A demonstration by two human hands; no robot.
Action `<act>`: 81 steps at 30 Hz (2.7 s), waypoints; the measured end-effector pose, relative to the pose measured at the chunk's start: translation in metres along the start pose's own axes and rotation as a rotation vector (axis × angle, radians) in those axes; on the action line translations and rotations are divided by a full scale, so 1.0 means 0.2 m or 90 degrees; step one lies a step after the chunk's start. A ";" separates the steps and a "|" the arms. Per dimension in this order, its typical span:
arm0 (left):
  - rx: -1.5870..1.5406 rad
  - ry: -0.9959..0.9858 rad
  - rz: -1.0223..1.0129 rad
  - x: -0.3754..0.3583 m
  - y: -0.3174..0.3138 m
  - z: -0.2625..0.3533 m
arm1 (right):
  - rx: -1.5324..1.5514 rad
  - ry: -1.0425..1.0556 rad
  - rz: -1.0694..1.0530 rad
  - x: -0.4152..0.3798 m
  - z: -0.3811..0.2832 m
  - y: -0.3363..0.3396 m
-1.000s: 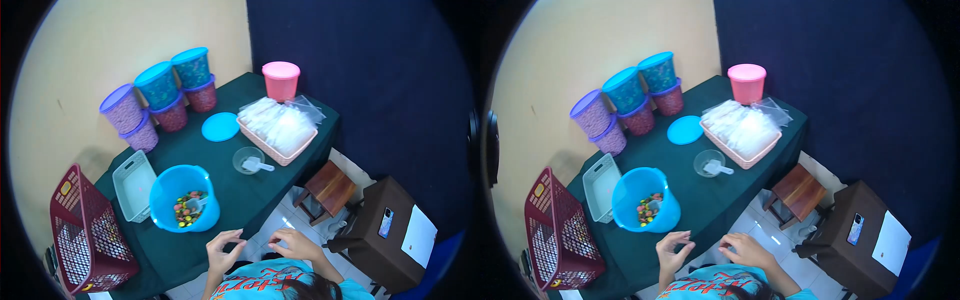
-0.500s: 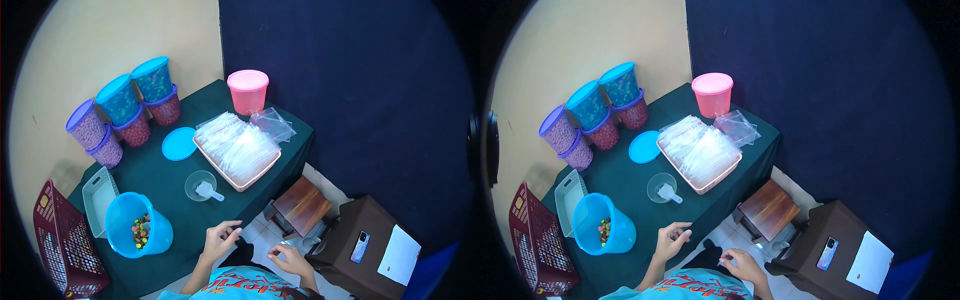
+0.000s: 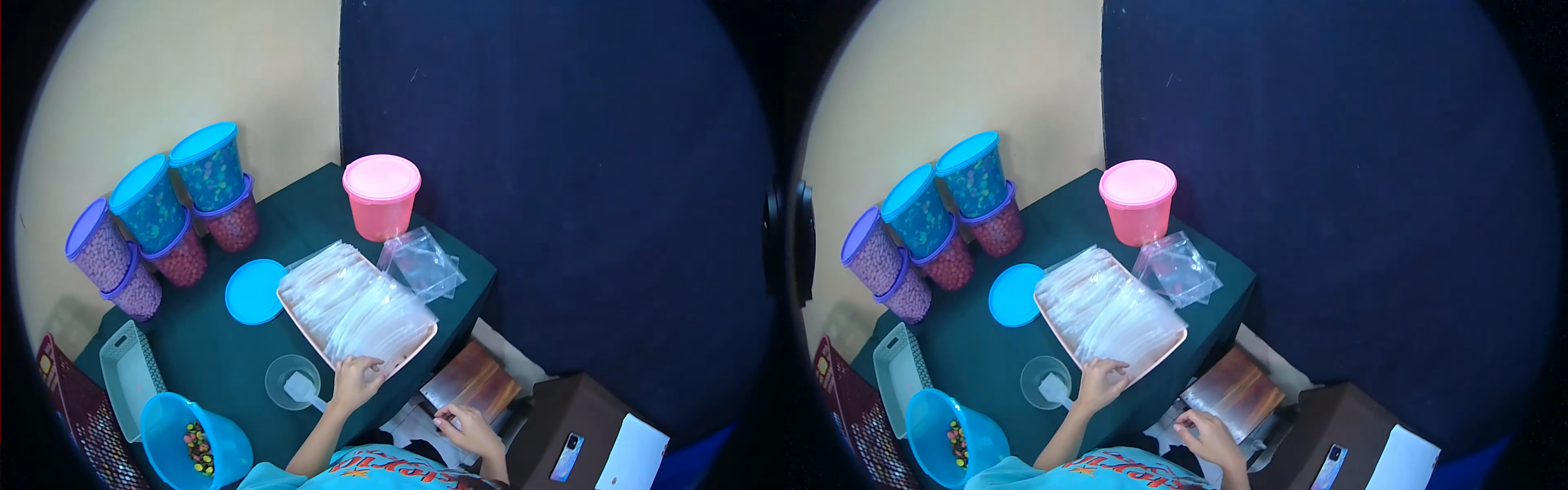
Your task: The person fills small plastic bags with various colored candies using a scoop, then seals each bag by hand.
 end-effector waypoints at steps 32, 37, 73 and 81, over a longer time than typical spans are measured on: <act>0.011 0.206 0.441 -0.25 0.27 0.32 | -0.029 0.360 -0.352 1.03 -0.42 -0.05; 0.070 0.291 0.615 -0.51 0.42 0.54 | 0.039 0.511 -0.464 0.84 -0.65 -0.23; 0.468 0.268 0.626 -1.77 0.84 0.93 | -0.003 0.015 -1.245 -0.73 -0.89 -1.56; 0.515 0.374 0.616 -1.87 1.13 0.86 | -0.057 0.256 -1.073 -0.70 -1.13 -1.77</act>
Point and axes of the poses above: each hand's wrist, its own x-axis towards the middle knuckle, its own y-axis out of the back of the hand, z = x × y, the point moved 6 cm from there along x, towards the middle knuckle, and after that the axes turned 15 degrees about -y, right-handed, at the moved point
